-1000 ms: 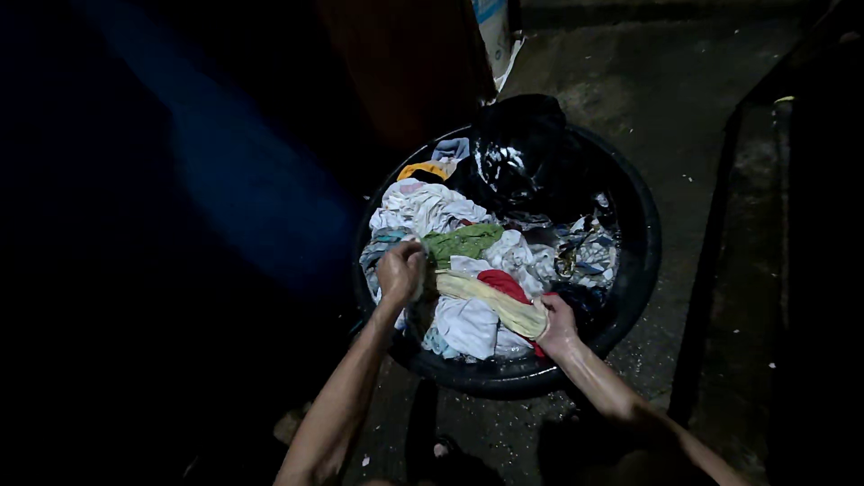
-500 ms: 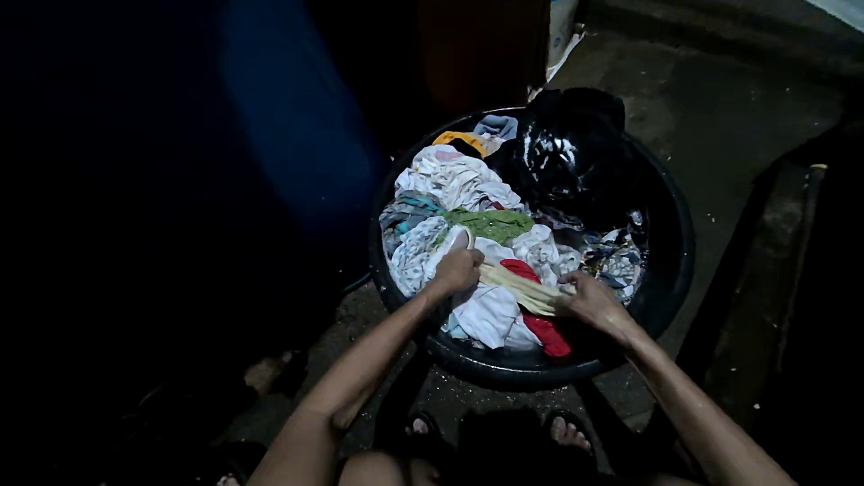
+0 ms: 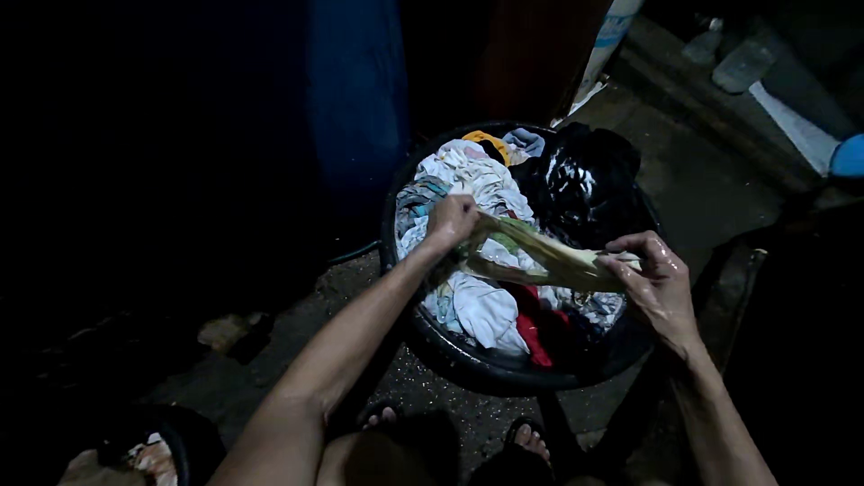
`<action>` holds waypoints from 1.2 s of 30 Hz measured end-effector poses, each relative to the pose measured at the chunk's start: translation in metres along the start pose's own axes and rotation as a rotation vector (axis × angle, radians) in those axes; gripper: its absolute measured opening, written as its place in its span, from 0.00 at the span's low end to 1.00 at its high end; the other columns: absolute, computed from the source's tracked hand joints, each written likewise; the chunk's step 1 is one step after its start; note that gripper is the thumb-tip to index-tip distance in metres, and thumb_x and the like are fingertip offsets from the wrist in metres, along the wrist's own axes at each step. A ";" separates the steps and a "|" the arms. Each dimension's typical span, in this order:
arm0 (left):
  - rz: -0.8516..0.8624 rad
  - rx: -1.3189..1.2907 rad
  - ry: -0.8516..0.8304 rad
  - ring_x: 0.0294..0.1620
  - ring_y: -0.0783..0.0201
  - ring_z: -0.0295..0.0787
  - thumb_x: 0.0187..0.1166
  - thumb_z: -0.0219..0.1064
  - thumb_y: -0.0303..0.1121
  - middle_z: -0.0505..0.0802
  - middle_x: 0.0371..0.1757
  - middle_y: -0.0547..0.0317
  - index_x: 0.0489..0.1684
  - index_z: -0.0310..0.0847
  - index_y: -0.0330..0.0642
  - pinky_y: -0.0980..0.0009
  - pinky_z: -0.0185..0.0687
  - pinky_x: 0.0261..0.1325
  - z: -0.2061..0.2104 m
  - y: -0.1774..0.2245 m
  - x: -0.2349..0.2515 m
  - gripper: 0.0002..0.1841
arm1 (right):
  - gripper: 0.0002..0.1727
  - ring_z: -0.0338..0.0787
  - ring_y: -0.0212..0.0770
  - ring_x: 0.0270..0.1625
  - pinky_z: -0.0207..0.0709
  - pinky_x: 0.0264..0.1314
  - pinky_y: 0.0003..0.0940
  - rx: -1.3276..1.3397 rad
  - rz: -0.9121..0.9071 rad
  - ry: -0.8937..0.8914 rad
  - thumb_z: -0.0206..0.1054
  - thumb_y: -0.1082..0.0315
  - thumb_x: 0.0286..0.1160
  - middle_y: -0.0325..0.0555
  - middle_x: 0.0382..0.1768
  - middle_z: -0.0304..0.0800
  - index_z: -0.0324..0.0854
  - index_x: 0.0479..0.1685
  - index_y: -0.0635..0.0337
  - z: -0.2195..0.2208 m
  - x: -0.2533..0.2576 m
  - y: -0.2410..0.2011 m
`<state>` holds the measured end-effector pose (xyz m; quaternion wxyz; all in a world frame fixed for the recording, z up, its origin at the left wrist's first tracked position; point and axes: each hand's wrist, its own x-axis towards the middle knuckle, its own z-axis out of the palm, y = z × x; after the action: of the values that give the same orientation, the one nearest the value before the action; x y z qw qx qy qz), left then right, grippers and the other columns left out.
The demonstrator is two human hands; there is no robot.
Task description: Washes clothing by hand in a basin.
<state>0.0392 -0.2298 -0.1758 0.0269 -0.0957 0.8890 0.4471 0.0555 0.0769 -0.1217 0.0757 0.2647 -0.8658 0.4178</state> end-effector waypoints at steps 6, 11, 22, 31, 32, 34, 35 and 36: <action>0.121 0.027 0.276 0.55 0.42 0.85 0.81 0.66 0.29 0.89 0.47 0.37 0.41 0.88 0.30 0.44 0.76 0.62 -0.044 0.029 -0.010 0.09 | 0.09 0.82 0.47 0.32 0.75 0.39 0.48 -0.364 0.133 0.029 0.68 0.75 0.69 0.57 0.31 0.86 0.85 0.45 0.71 -0.022 -0.003 0.011; 0.152 0.154 0.313 0.53 0.40 0.86 0.79 0.67 0.29 0.87 0.50 0.35 0.37 0.88 0.30 0.43 0.78 0.58 -0.038 0.023 -0.013 0.09 | 0.11 0.82 0.50 0.35 0.74 0.43 0.53 -0.373 0.420 0.305 0.70 0.73 0.71 0.58 0.34 0.84 0.82 0.47 0.71 -0.035 0.014 0.008; 0.381 0.315 -0.175 0.51 0.37 0.90 0.76 0.73 0.33 0.90 0.50 0.36 0.41 0.89 0.34 0.37 0.85 0.53 0.026 0.009 -0.069 0.09 | 0.52 0.87 0.54 0.60 0.81 0.60 0.62 1.451 0.755 0.426 0.11 0.25 0.77 0.54 0.57 0.86 0.67 0.71 0.55 0.022 -0.007 0.049; 0.127 -0.091 -0.223 0.52 0.43 0.90 0.84 0.70 0.39 0.93 0.49 0.38 0.48 0.90 0.31 0.41 0.81 0.62 0.019 0.015 -0.056 0.16 | 0.48 0.91 0.50 0.58 0.85 0.57 0.59 1.667 0.671 0.175 0.19 0.26 0.80 0.48 0.51 0.93 0.82 0.57 0.47 0.029 -0.022 0.034; 0.139 -0.109 -0.138 0.52 0.44 0.88 0.83 0.70 0.40 0.91 0.51 0.38 0.52 0.90 0.33 0.42 0.80 0.61 0.011 0.022 -0.050 0.16 | 0.45 0.91 0.50 0.57 0.85 0.56 0.58 1.656 0.685 0.096 0.22 0.27 0.82 0.48 0.51 0.93 0.83 0.56 0.47 0.031 -0.021 0.027; 0.212 -0.130 -0.060 0.54 0.45 0.85 0.82 0.71 0.43 0.89 0.54 0.40 0.60 0.89 0.39 0.44 0.78 0.60 -0.001 0.037 -0.042 0.18 | 0.41 0.92 0.47 0.55 0.87 0.53 0.52 1.569 0.698 -0.134 0.33 0.27 0.82 0.46 0.50 0.94 0.85 0.55 0.45 0.037 -0.019 0.013; 0.268 -0.130 -0.069 0.55 0.46 0.85 0.81 0.71 0.45 0.88 0.56 0.40 0.64 0.88 0.41 0.45 0.79 0.61 -0.005 0.045 -0.039 0.21 | 0.37 0.93 0.44 0.53 0.89 0.51 0.48 1.486 0.693 -0.265 0.43 0.26 0.78 0.45 0.49 0.95 0.86 0.53 0.44 0.040 -0.018 0.006; 0.328 -0.123 -0.109 0.56 0.46 0.85 0.82 0.71 0.47 0.87 0.59 0.40 0.66 0.88 0.42 0.45 0.80 0.61 -0.006 0.051 -0.038 0.22 | 0.36 0.94 0.41 0.52 0.89 0.51 0.45 1.426 0.669 -0.398 0.52 0.24 0.73 0.42 0.48 0.95 0.86 0.53 0.43 0.043 -0.016 0.000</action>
<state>0.0669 -0.1998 -0.1268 -0.0040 0.0737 0.8609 0.5035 0.0729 0.0503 -0.1549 -0.3953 0.0455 -0.4221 0.8145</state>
